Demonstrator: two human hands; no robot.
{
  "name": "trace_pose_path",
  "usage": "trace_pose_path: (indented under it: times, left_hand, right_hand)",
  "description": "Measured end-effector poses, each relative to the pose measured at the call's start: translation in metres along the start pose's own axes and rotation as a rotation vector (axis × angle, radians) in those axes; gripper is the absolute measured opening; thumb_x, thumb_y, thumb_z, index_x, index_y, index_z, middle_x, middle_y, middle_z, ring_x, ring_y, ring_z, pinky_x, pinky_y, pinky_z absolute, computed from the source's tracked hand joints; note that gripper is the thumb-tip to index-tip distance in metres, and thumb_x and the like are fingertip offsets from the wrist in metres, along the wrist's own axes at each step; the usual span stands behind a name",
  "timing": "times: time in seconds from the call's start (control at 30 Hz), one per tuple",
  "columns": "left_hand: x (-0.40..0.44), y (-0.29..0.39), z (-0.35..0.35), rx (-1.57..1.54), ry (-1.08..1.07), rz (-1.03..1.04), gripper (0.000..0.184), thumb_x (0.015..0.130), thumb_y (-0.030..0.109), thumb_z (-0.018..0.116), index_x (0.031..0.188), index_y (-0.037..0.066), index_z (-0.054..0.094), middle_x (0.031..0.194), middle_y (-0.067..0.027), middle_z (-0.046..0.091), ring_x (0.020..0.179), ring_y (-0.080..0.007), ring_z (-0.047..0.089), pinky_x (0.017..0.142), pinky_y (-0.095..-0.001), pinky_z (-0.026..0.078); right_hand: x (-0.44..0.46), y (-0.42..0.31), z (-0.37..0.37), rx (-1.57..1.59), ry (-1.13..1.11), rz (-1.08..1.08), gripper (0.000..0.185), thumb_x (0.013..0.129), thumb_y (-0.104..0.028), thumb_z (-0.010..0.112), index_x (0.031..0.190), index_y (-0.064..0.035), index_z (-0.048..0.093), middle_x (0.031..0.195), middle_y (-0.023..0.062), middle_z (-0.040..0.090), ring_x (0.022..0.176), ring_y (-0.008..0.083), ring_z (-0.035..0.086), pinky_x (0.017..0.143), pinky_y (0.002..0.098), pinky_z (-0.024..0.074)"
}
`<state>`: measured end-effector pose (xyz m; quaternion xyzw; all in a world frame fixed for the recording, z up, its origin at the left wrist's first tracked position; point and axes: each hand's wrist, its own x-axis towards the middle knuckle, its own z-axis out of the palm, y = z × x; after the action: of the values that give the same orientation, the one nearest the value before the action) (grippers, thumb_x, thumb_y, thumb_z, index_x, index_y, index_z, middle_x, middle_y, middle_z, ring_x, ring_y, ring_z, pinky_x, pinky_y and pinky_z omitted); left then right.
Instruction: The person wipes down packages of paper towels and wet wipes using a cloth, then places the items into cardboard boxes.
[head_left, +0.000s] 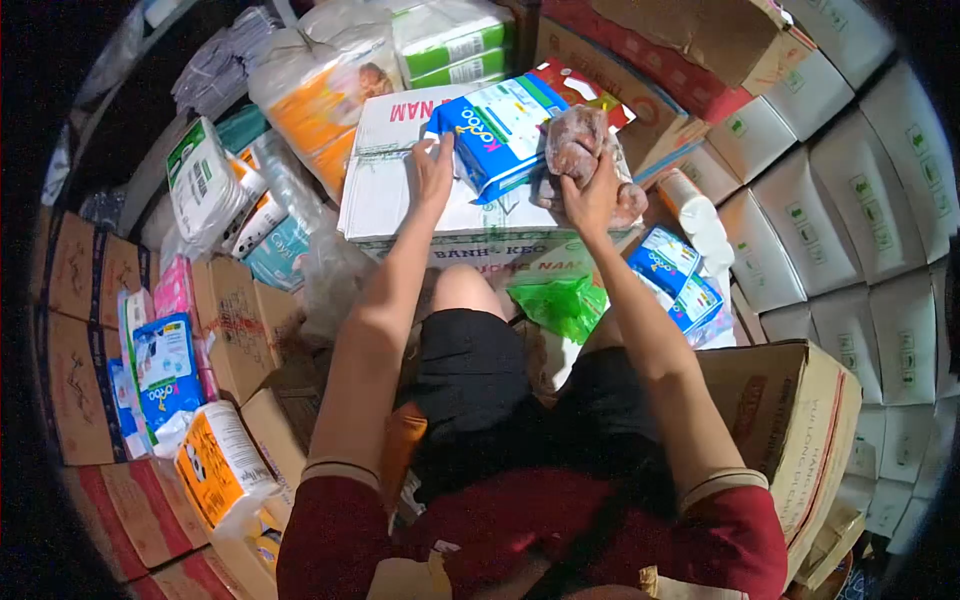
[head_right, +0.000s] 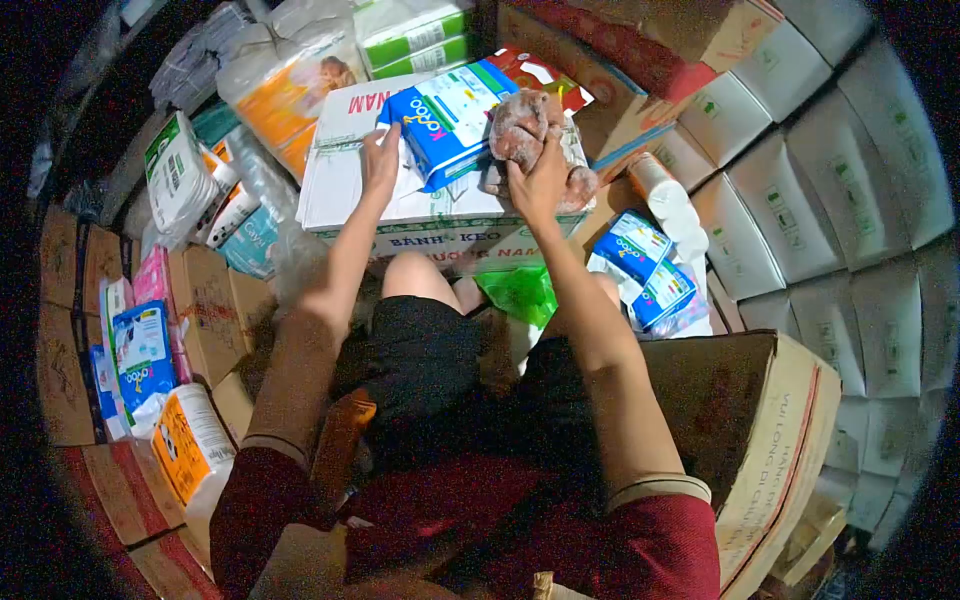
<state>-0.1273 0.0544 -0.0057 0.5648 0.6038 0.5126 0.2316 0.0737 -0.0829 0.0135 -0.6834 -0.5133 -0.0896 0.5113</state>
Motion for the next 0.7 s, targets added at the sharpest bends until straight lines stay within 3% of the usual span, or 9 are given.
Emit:
trace_pose_path:
  times: [0.17,0.23,0.3,0.33,0.4,0.47,0.57,0.67,0.7]
  left_hand:
    - [0.014,0.017,0.017,-0.694,-0.257,-0.66,0.057,0.068,0.034,0.072,0.113,0.003,0.052,0.113,-0.0178,0.053,0.092,-0.027,0.054,0.079,-0.0406,0.045]
    - [0.002,0.065,-0.004,-1.128,-0.567,-0.834,0.038,0.069,0.017,0.072,0.104,0.014,0.059,0.107,-0.0087,0.059,0.086,-0.0268,0.058,0.067,-0.0303,0.046]
    - [0.06,0.031,0.035,-0.99,-0.521,-0.894,0.035,0.07,0.007,0.068,0.103,0.009,0.057,0.103,-0.0103,0.061,0.091,-0.0255,0.06,0.081,-0.0401,0.05]
    - [0.048,0.081,0.016,-0.888,-0.352,-0.731,0.032,0.072,0.006,0.067,0.102,0.005,0.057,0.102,-0.0128,0.061,0.092,-0.027,0.06,0.083,-0.0425,0.049]
    - [0.073,0.114,0.011,-0.971,-0.553,-0.645,0.031,0.073,0.006,0.066,0.101,-0.001,0.056,0.097,-0.0128,0.062,0.081,-0.0249,0.062,0.076,-0.0373,0.051]
    - [0.05,0.181,-0.022,-0.67,-0.459,-0.175,0.033,0.074,0.006,0.062,0.104,-0.006,0.056,0.095,-0.015,0.062,0.08,-0.0232,0.062,0.069,-0.0306,0.05]
    - [0.028,0.209,-0.047,-0.09,-0.166,0.572,0.04,0.073,0.012,0.063,0.112,0.004,0.056,0.094,-0.0162,0.064,0.079,-0.0241,0.063,0.072,-0.0313,0.048]
    - [0.011,0.177,-0.061,-0.067,-0.29,0.969,0.041,0.072,0.009,0.06,0.113,0.012,0.056,0.099,-0.0142,0.063,0.085,-0.0271,0.062,0.075,-0.0333,0.047]
    - [0.003,0.155,-0.069,0.079,-0.549,0.734,0.044,0.071,0.005,0.056,0.113,0.016,0.056,0.107,-0.0119,0.06,0.095,-0.0287,0.059,0.081,-0.0346,0.045]
  right_hand:
    - [-0.004,0.006,0.01,0.097,0.108,0.151,0.074,0.07,-0.017,0.062,0.128,0.0064,0.025,0.124,0.0302,0.036,0.115,0.043,0.036,0.098,0.0432,0.0283]
    - [-0.004,0.009,0.009,0.152,0.132,0.217,0.074,0.07,-0.019,0.061,0.129,0.0063,0.024,0.126,0.0301,0.036,0.116,0.043,0.035,0.099,0.0426,0.0276]
    - [-0.001,0.012,0.007,0.163,0.106,0.326,0.075,0.072,-0.022,0.06,0.129,0.0085,0.022,0.128,0.0312,0.033,0.119,0.0424,0.034,0.101,0.0415,0.0262]
    - [-0.001,0.013,0.007,0.177,0.102,0.363,0.075,0.072,-0.022,0.059,0.129,0.0091,0.021,0.128,0.0315,0.033,0.119,0.0425,0.034,0.101,0.0414,0.0263]
    - [-0.002,0.016,0.009,0.172,0.132,0.382,0.075,0.073,-0.024,0.059,0.128,0.0113,0.021,0.127,0.0328,0.033,0.118,0.043,0.034,0.1,0.0415,0.0268]
    - [0.0,0.017,0.008,0.197,0.167,0.437,0.077,0.073,-0.025,0.059,0.129,0.0117,0.021,0.127,0.0332,0.034,0.118,0.0433,0.035,0.1,0.0414,0.0267]
    - [0.002,0.012,0.006,0.149,0.333,0.497,0.071,0.075,-0.029,0.055,0.127,0.0087,0.025,0.116,0.0334,0.045,0.108,0.0444,0.044,0.093,0.0428,0.0326]
    - [0.008,0.028,0.012,0.229,0.366,0.674,0.077,0.076,-0.034,0.05,0.132,0.0071,0.019,0.122,0.0335,0.04,0.113,0.0439,0.04,0.097,0.0416,0.0287]
    - [0.011,0.022,0.006,0.277,0.372,0.708,0.077,0.076,-0.034,0.05,0.133,0.006,0.017,0.123,0.0333,0.039,0.114,0.0437,0.04,0.097,0.0416,0.0287]
